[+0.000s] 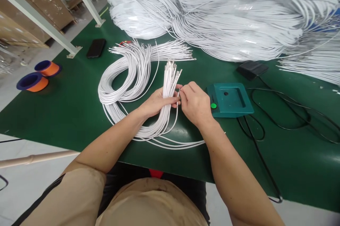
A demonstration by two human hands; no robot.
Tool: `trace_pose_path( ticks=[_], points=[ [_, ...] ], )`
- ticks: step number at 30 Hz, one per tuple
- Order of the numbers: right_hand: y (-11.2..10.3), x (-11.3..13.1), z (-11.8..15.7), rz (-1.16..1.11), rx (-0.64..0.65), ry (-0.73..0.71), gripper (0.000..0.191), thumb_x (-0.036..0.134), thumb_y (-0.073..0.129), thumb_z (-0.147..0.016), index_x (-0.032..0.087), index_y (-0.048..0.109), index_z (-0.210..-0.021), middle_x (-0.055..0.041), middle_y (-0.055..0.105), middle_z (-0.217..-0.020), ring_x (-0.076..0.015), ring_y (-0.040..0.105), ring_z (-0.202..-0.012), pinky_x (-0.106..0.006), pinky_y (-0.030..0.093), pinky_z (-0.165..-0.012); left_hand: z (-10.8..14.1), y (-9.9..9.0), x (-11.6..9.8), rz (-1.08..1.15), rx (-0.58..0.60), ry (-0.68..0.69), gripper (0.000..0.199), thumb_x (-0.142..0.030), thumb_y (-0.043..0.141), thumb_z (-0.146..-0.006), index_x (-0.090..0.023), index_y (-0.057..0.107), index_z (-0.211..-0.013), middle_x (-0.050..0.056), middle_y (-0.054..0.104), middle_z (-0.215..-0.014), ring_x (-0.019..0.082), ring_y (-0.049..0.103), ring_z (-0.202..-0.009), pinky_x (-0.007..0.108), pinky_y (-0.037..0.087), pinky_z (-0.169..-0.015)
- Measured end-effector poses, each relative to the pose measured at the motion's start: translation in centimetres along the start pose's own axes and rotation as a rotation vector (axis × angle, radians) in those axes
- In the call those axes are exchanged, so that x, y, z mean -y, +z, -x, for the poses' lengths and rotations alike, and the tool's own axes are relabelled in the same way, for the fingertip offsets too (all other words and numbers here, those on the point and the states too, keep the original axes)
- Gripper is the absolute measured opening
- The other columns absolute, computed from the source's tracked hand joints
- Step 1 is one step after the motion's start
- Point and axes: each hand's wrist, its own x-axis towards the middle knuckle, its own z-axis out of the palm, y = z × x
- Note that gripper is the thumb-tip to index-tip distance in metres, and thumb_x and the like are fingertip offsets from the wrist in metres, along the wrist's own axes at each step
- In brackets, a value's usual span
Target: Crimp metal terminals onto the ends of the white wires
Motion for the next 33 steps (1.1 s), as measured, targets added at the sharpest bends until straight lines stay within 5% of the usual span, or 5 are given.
trace_pose_path(
  ticks=[4,9,22,29,33],
  points=[
    [-1.2,-0.5,0.0,0.299,0.068,-0.195,0.03,0.021,0.038,-0.097,0.015,0.066,-0.09,-0.0128,0.067,-0.094,-0.0244,0.056,-0.088,-0.038,0.038,-0.081,-0.3,-0.4,0.3,-0.026,-0.068,-0.023,0.048,-0.018,0.076,-0.073,-0.015,0.062,-0.119,0.0,0.063,-0.084,0.01,0.066,-0.071,0.022,0.052,-0.067],
    [-2.3,-2.4,-0.2,0.429,0.18,-0.071,0.022,0.011,0.048,-0.087,0.015,0.066,-0.098,-0.0119,0.072,-0.088,-0.0278,0.059,-0.09,-0.048,0.031,-0.103,-0.8,-0.8,0.8,-0.198,-0.129,-0.046,0.049,-0.021,0.077,-0.073,-0.015,0.063,-0.119,0.004,0.067,-0.088,0.015,0.071,-0.079,0.023,0.052,-0.067],
    [-1.6,-3.4,-0.3,0.497,0.24,-0.118,0.02,0.016,0.06,-0.081,0.016,0.074,-0.095,-0.0106,0.074,-0.09,-0.0284,0.059,-0.094,-0.051,0.03,-0.107,-1.2,-0.6,1.0,-0.321,-0.156,-0.044,0.048,-0.021,0.077,-0.072,-0.012,0.063,-0.117,0.005,0.071,-0.085,0.016,0.071,-0.076,0.025,0.054,-0.067],
    [-1.5,-3.5,-0.7,0.473,0.225,-0.104,0.023,0.015,0.057,-0.084,0.018,0.079,-0.086,-0.0108,0.069,-0.071,-0.0277,0.056,-0.087,-0.048,0.04,-0.096,-1.4,-0.3,1.2,-0.392,-0.191,-0.052,0.046,-0.018,0.076,-0.07,-0.012,0.065,-0.114,0.005,0.071,-0.082,0.017,0.072,-0.072,0.028,0.056,-0.068],
    [-1.8,-3.3,-0.5,0.476,0.256,-0.084,0.023,0.022,0.058,-0.088,0.017,0.078,-0.097,-0.0114,0.073,-0.083,-0.0286,0.059,-0.097,-0.053,0.033,-0.107,-1.5,-0.3,1.4,-0.446,-0.181,-0.048,0.046,-0.019,0.076,-0.069,-0.012,0.066,-0.113,0.005,0.073,-0.082,0.016,0.07,-0.067,0.03,0.056,-0.07]
  ],
)
